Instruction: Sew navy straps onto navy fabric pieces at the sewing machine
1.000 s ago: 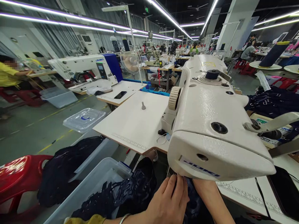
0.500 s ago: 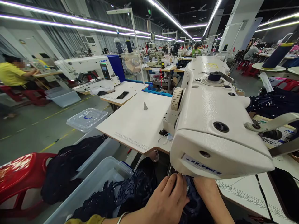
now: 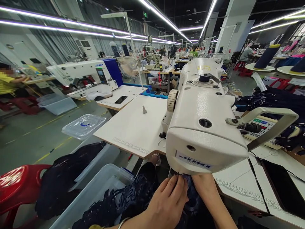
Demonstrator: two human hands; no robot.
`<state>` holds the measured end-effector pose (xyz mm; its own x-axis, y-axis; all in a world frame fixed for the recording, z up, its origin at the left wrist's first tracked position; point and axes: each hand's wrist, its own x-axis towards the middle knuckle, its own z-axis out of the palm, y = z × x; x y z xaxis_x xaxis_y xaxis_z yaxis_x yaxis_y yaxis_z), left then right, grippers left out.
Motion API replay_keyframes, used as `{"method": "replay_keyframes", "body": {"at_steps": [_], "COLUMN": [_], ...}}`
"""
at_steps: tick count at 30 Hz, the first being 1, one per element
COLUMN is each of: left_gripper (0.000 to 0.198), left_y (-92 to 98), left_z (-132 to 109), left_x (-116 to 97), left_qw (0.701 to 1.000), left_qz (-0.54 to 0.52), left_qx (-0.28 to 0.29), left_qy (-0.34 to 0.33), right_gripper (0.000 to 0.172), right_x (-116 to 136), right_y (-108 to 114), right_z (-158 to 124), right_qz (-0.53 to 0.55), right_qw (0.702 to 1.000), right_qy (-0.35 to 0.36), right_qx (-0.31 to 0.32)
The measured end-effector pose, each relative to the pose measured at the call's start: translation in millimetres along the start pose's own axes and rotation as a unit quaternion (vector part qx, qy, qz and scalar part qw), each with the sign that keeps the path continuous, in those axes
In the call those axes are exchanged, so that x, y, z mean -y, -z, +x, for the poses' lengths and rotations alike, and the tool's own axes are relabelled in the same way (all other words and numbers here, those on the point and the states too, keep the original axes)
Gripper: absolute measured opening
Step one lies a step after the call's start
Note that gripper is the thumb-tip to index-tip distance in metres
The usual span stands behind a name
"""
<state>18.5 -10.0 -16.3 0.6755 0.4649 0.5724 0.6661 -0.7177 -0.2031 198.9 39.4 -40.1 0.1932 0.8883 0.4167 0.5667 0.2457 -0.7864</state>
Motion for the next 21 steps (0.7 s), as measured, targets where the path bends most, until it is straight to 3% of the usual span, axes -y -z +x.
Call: {"method": "replay_keyframes", "body": {"at_steps": [17,21], "left_gripper": [0.035,0.037], "left_y": [0.5,0.1], "left_z": [6.3,3.7], "left_x": [3.2,3.8], "left_qw": [1.0,1.0], "left_qz": [-0.026,-0.017], "left_qx": [0.01,0.024], "left_qy": [0.014,0.003], "right_gripper": [0.027,0.023], "right_x": [-9.1,-5.4], "right_y": [-5.0,-4.5], "right_z": [3.8,5.6], "right_qz": [-0.01,0.017], "right_qw": [0.999,0.999], "right_qy": [0.016,0.002], "right_qx": [0.027,0.04]}}
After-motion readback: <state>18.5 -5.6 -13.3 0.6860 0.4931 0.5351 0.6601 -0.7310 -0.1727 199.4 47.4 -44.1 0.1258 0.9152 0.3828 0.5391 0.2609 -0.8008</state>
